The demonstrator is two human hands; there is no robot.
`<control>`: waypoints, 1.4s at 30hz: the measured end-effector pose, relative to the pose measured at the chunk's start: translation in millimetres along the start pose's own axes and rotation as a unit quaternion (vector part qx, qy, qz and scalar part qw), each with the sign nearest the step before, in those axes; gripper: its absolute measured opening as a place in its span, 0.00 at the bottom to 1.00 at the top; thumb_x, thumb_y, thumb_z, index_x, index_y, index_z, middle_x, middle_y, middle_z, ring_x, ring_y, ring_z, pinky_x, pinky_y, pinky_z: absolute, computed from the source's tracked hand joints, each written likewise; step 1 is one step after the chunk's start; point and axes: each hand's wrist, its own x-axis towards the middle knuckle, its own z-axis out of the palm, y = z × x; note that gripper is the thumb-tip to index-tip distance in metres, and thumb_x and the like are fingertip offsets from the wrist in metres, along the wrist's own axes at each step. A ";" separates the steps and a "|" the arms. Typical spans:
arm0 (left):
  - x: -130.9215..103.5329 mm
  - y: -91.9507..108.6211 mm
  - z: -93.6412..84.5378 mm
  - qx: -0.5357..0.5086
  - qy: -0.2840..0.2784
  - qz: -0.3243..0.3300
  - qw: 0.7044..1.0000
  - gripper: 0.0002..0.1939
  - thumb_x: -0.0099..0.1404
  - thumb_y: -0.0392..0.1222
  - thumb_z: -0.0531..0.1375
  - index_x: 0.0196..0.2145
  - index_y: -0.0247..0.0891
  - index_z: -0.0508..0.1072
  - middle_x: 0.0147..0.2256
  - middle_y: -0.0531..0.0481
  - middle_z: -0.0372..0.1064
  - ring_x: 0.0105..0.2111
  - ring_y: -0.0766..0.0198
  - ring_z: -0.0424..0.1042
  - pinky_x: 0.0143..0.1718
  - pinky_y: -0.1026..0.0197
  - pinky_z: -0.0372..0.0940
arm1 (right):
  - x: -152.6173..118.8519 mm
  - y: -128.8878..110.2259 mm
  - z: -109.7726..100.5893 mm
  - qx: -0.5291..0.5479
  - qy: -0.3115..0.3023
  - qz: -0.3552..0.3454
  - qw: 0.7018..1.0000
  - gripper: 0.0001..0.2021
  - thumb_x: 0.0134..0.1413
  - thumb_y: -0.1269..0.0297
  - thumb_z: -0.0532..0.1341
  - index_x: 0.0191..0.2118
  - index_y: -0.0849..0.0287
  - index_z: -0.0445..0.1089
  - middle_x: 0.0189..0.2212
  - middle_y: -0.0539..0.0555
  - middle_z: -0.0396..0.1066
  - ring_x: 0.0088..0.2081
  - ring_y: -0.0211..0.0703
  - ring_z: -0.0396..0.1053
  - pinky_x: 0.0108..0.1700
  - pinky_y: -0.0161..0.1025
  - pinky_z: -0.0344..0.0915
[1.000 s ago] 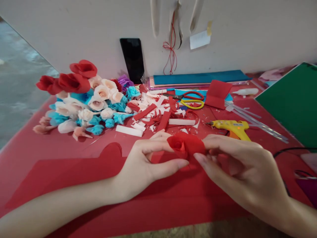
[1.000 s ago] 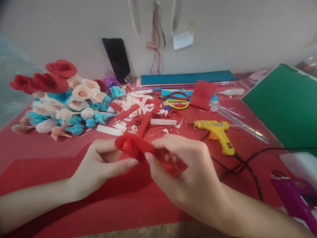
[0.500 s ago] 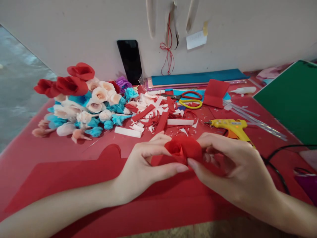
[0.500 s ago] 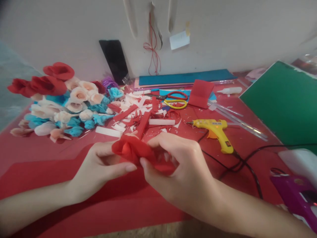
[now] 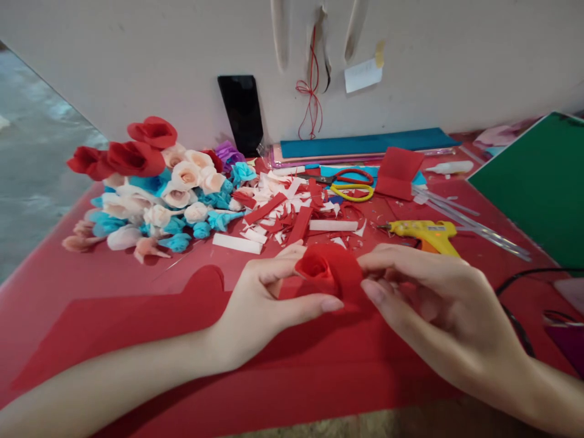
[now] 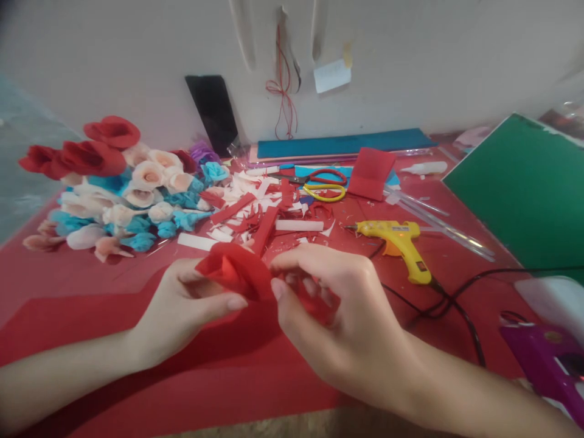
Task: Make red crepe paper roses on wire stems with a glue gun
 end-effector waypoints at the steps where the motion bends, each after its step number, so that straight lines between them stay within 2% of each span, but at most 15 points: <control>1: 0.1 -0.1 -0.3 -0.009 -0.001 -0.003 1.000 0.04 0.52 0.36 0.64 0.29 0.43 0.76 0.37 0.54 0.74 0.39 0.62 0.70 0.39 0.63 0.65 | -0.3 0.3 0.3 0.001 -0.004 -0.001 1.000 0.05 0.51 0.73 0.55 0.33 0.57 0.64 0.25 0.45 0.68 0.24 0.28 0.64 0.23 0.23 0.60; 5: 2.1 0.5 -1.1 -0.044 -0.012 -0.010 0.999 0.03 0.52 0.36 0.64 0.27 0.40 0.75 0.33 0.53 0.73 0.36 0.64 0.71 0.38 0.66 0.65 | -2.7 1.7 1.1 0.018 -0.022 0.015 0.999 0.06 0.51 0.73 0.55 0.35 0.56 0.64 0.27 0.45 0.68 0.25 0.29 0.64 0.24 0.25 0.60; 11: 4.3 0.6 -1.0 -0.071 -0.002 -0.024 0.997 0.05 0.49 0.36 0.66 0.26 0.38 0.74 0.31 0.53 0.73 0.34 0.65 0.70 0.38 0.65 0.65 | -1.8 1.5 1.2 0.053 -0.060 0.035 0.996 0.04 0.52 0.73 0.54 0.30 0.59 0.64 0.22 0.46 0.64 0.23 0.30 0.60 0.23 0.27 0.56; 16: 5.2 -2.1 -1.4 -0.104 0.018 -0.044 0.993 0.04 0.49 0.35 0.66 0.26 0.39 0.75 0.28 0.57 0.72 0.30 0.70 0.69 0.36 0.70 0.65 | 1.2 2.7 -0.5 0.154 -0.070 0.062 0.984 0.06 0.55 0.74 0.52 0.29 0.59 0.63 0.21 0.45 0.58 0.21 0.27 0.54 0.22 0.25 0.52; 18: 5.8 -4.1 -1.4 -0.123 0.032 -0.054 0.990 0.05 0.49 0.35 0.66 0.26 0.40 0.75 0.27 0.58 0.72 0.28 0.72 0.69 0.34 0.72 0.65 | 2.5 7.5 -2.3 0.244 -0.069 0.099 0.962 0.07 0.57 0.71 0.50 0.29 0.59 0.61 0.21 0.46 0.56 0.22 0.28 0.52 0.21 0.27 0.50; 21: 6.6 -6.5 -1.3 -0.125 0.062 -0.072 0.988 0.06 0.48 0.37 0.67 0.27 0.40 0.75 0.27 0.58 0.72 0.29 0.73 0.69 0.35 0.73 0.66 | 8.3 18.9 -6.9 0.400 -0.042 0.160 0.902 0.09 0.56 0.67 0.50 0.25 0.60 0.57 0.19 0.47 0.48 0.20 0.30 0.46 0.19 0.29 0.45; 24: 7.2 -7.1 -1.4 -0.129 0.063 -0.074 0.987 0.06 0.48 0.37 0.67 0.27 0.39 0.75 0.28 0.57 0.73 0.30 0.72 0.70 0.35 0.72 0.66 | 19.0 29.8 -15.2 0.454 0.016 0.185 0.872 0.14 0.54 0.67 0.50 0.20 0.60 0.50 0.16 0.46 0.41 0.18 0.31 0.41 0.17 0.31 0.39; 28: 8.1 -7.6 -1.3 -0.132 0.065 -0.078 0.986 0.06 0.49 0.38 0.66 0.27 0.39 0.74 0.27 0.56 0.73 0.29 0.71 0.70 0.35 0.70 0.66 | 31.0 38.3 -28.7 0.411 0.087 0.200 0.885 0.17 0.54 0.67 0.50 0.18 0.60 0.44 0.16 0.46 0.39 0.17 0.30 0.40 0.17 0.33 0.36; 32: 9.3 -8.5 -2.9 -0.073 0.073 -0.065 0.993 0.07 0.50 0.41 0.65 0.27 0.38 0.73 0.27 0.54 0.72 0.29 0.68 0.69 0.34 0.65 0.65 | 33.5 39.3 -36.2 0.343 0.120 0.189 0.912 0.17 0.56 0.67 0.49 0.19 0.60 0.43 0.17 0.47 0.37 0.18 0.32 0.38 0.19 0.36 0.35; 35: 12.7 -7.2 -9.3 0.086 0.092 0.044 0.991 0.07 0.49 0.39 0.66 0.27 0.37 0.72 0.27 0.52 0.70 0.30 0.66 0.67 0.36 0.62 0.63 | 31.3 38.0 -38.1 0.229 0.202 0.124 0.944 0.19 0.57 0.65 0.52 0.19 0.60 0.44 0.18 0.48 0.39 0.20 0.32 0.40 0.21 0.37 0.36; 37: 15.8 -5.0 -15.1 0.194 0.094 0.164 0.963 0.08 0.47 0.35 0.67 0.25 0.36 0.71 0.27 0.52 0.68 0.31 0.65 0.65 0.39 0.60 0.60 | 29.6 39.6 -38.8 0.108 0.264 0.088 0.954 0.18 0.56 0.62 0.55 0.18 0.60 0.51 0.17 0.48 0.44 0.20 0.32 0.45 0.21 0.36 0.40; 39: 18.0 -2.2 -19.7 0.240 0.098 0.229 0.938 0.08 0.47 0.33 0.66 0.25 0.37 0.71 0.26 0.53 0.68 0.30 0.65 0.64 0.39 0.58 0.59 | 28.4 43.7 -38.2 0.015 0.246 0.080 0.966 0.04 0.52 0.63 0.59 0.29 0.55 0.64 0.21 0.48 0.57 0.22 0.33 0.55 0.21 0.35 0.51; 40: 18.4 -0.7 -20.9 0.242 0.101 0.235 0.936 0.07 0.48 0.32 0.66 0.25 0.37 0.71 0.26 0.53 0.68 0.30 0.65 0.64 0.39 0.58 0.58 | 28.0 45.9 -36.9 -0.009 0.204 0.076 0.976 0.10 0.50 0.65 0.60 0.40 0.52 0.65 0.29 0.49 0.63 0.26 0.34 0.60 0.23 0.34 0.57; 41: 18.2 0.5 -21.1 0.234 0.105 0.229 0.939 0.07 0.49 0.33 0.66 0.25 0.37 0.71 0.26 0.54 0.68 0.30 0.66 0.63 0.39 0.59 0.58 | 27.5 47.5 -34.4 -0.015 0.147 0.069 0.987 0.22 0.48 0.67 0.61 0.51 0.49 0.59 0.38 0.50 0.64 0.31 0.36 0.64 0.28 0.34 0.63; 42: 17.5 1.5 -20.5 0.221 0.107 0.214 0.946 0.06 0.49 0.33 0.65 0.25 0.37 0.70 0.26 0.54 0.68 0.30 0.66 0.63 0.38 0.60 0.59 | 26.8 47.9 -30.8 -0.012 0.090 0.057 0.994 0.30 0.47 0.69 0.61 0.56 0.48 0.52 0.47 0.51 0.61 0.37 0.37 0.66 0.33 0.34 0.66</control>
